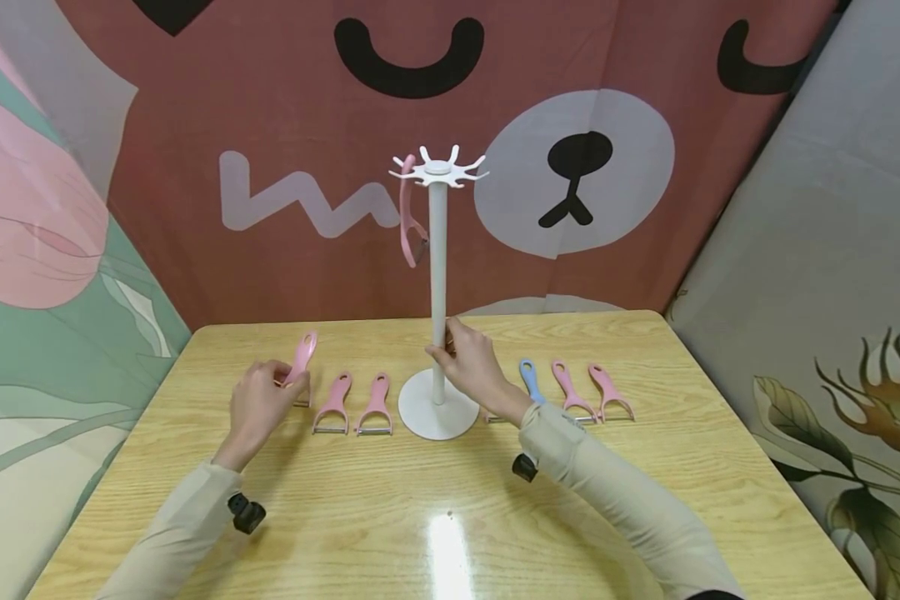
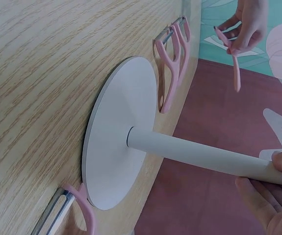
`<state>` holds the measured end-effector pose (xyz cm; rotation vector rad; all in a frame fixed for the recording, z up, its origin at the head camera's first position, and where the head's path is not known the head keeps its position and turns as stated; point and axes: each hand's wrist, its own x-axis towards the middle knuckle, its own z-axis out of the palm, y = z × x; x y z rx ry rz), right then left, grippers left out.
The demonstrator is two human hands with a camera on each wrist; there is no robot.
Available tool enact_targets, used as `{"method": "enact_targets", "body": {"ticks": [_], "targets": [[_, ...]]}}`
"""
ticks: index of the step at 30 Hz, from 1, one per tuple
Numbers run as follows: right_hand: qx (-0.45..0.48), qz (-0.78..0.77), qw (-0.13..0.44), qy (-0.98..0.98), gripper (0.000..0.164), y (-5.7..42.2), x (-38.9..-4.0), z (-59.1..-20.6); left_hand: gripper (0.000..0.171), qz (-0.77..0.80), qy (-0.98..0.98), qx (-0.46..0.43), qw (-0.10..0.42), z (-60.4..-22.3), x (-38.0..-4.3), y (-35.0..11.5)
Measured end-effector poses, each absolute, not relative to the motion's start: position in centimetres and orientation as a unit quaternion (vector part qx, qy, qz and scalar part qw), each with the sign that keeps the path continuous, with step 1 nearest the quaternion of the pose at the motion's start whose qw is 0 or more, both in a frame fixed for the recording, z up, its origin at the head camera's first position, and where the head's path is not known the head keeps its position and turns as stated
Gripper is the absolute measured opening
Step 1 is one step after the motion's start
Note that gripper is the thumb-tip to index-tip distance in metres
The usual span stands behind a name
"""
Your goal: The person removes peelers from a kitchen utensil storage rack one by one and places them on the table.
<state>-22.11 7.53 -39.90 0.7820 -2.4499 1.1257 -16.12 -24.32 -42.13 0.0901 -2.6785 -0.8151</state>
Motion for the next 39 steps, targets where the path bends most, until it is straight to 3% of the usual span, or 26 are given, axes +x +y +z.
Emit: {"method": "enact_targets", "body": {"ticks": [24, 39], "targets": [[0.280, 0.398, 0.167, -0.857, 0.023, 7.5, -22.2, -40.1, 0.035, -0.250, -0.965, 0.056, 0.053, -43.4, -15.6, -26.0], [0.266, 0.405, 0.164, -0.859, 0.021, 7.5, -21.8, -40.2, 0.027, -0.230, -0.969, 0.088, 0.011, -44.5, -15.5, -26.6]]}}
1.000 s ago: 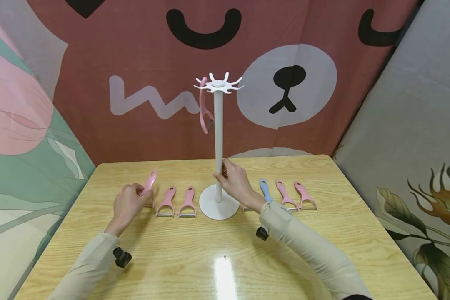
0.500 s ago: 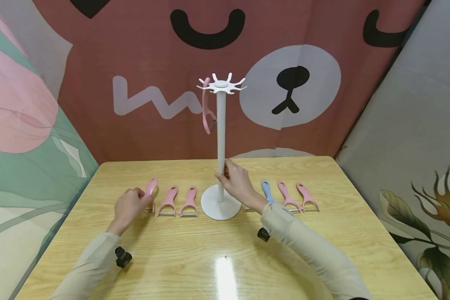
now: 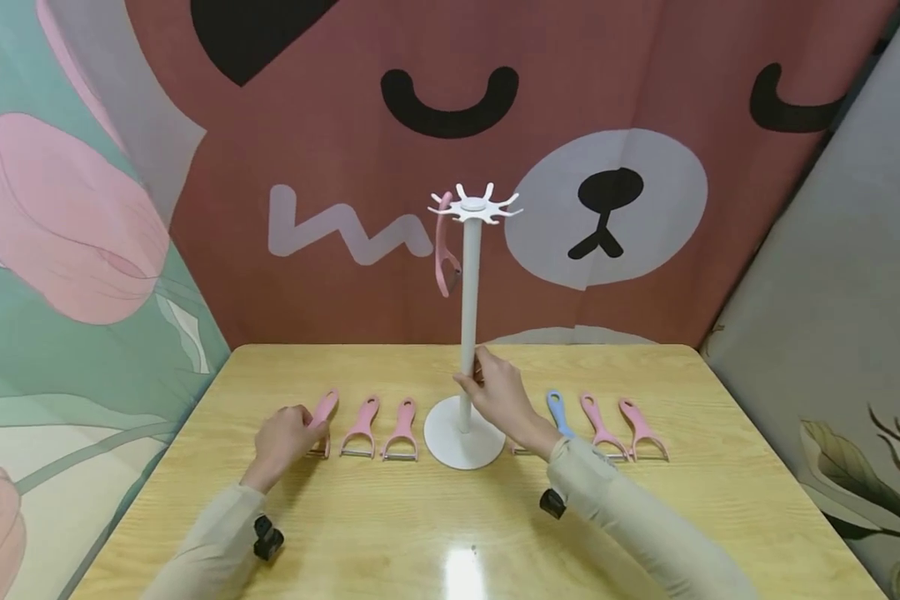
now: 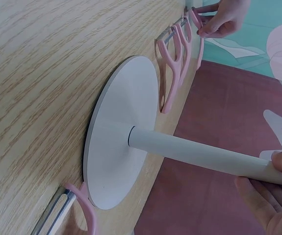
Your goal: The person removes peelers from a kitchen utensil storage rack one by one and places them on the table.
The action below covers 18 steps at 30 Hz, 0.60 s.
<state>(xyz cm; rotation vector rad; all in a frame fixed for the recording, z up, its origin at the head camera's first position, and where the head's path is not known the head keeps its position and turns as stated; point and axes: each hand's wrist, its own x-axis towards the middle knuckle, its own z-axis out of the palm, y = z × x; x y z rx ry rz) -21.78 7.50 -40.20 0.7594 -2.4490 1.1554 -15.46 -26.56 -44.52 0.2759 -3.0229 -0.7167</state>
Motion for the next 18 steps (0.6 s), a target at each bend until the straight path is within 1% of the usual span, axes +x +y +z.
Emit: {"method": "enact_targets", "body": {"ticks": [11, 18], "targets": [[0.270, 0.405, 0.164, -0.858, 0.021, 7.6, -21.1, -41.0, 0.025, -0.194, -0.975, 0.108, 0.001, -45.7, -14.6, -26.3], [0.268, 0.404, 0.168, -0.858, 0.022, 7.6, -21.3, -40.4, 0.027, -0.186, -0.976, 0.113, 0.007, -45.3, -15.2, -26.2]]}}
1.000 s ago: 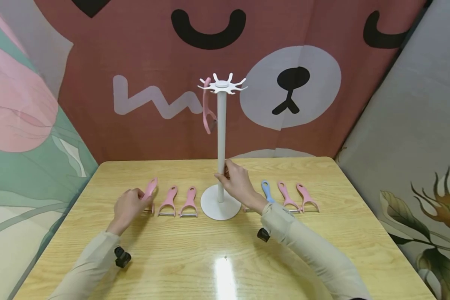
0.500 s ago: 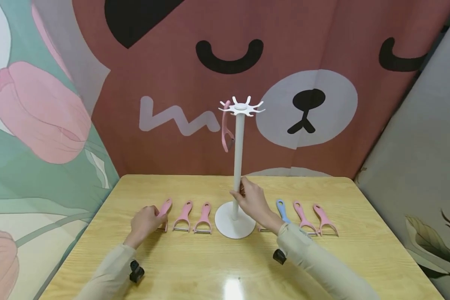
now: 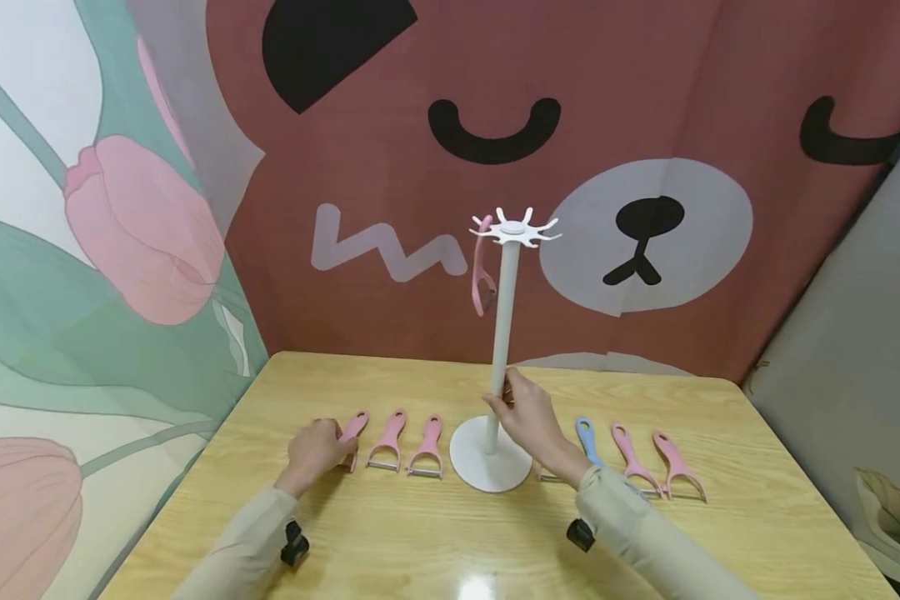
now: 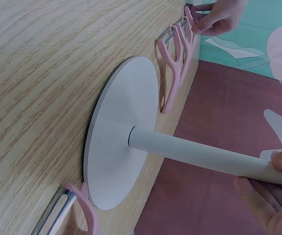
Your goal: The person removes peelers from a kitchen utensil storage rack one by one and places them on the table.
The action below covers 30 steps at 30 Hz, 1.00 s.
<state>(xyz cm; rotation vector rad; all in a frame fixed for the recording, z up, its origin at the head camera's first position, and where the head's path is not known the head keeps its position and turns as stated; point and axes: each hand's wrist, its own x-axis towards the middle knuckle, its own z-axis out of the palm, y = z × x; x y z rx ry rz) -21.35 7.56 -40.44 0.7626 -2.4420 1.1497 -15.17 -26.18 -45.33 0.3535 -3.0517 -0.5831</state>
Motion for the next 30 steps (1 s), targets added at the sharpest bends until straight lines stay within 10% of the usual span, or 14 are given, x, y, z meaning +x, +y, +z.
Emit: {"method": "enact_targets", "body": {"ticks": [30], "targets": [[0.278, 0.395, 0.185, -0.856, 0.022, 7.57, -21.48, -40.45, 0.035, -0.175, -0.980, 0.091, 0.011, -44.54, -15.04, -26.25]]}}
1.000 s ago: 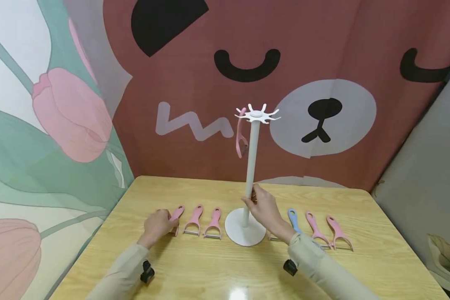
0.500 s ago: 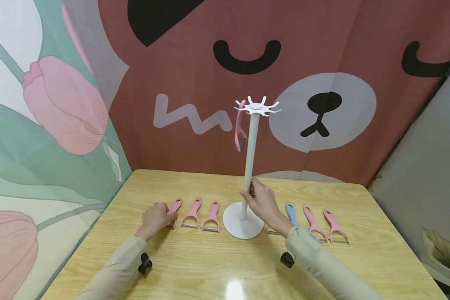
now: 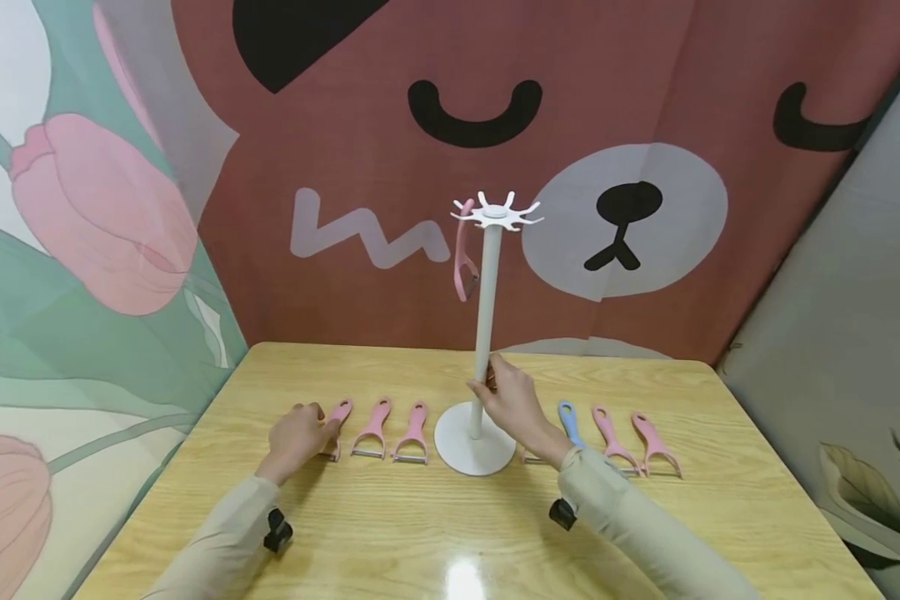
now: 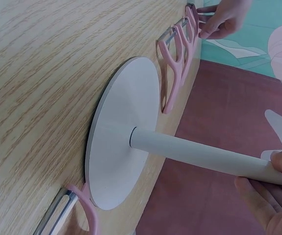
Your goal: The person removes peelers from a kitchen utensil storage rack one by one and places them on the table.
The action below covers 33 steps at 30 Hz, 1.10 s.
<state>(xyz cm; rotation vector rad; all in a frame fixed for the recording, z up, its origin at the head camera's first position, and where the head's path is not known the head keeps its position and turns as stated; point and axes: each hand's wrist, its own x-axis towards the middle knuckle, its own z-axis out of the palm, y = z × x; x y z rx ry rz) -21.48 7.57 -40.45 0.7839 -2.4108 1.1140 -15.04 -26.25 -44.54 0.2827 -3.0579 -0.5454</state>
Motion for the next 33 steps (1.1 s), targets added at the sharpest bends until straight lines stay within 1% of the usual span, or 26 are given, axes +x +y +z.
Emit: {"method": "enact_targets", "body": {"ticks": [8, 16, 26, 33], "targets": [[0.273, 0.401, 0.170, -0.858, 0.021, 7.3, -21.6, -40.4, 0.039, -0.183, -0.978, 0.093, 0.024, -44.3, -15.0, -26.4], [0.275, 0.402, 0.172, -0.856, 0.020, 7.4, -21.6, -40.4, 0.035, -0.209, -0.972, 0.067, 0.079, -44.0, -15.1, -26.4], [0.269, 0.402, 0.171, -0.858, 0.021, 7.6, -21.7, -40.7, 0.031, -0.230, -0.965, 0.047, 0.117, -43.6, -15.6, -25.7], [0.272, 0.398, 0.176, -0.859, 0.022, 7.6, -21.6, -40.7, 0.024, -0.250, -0.954, 0.019, 0.165, -43.2, -15.7, -25.3]]}}
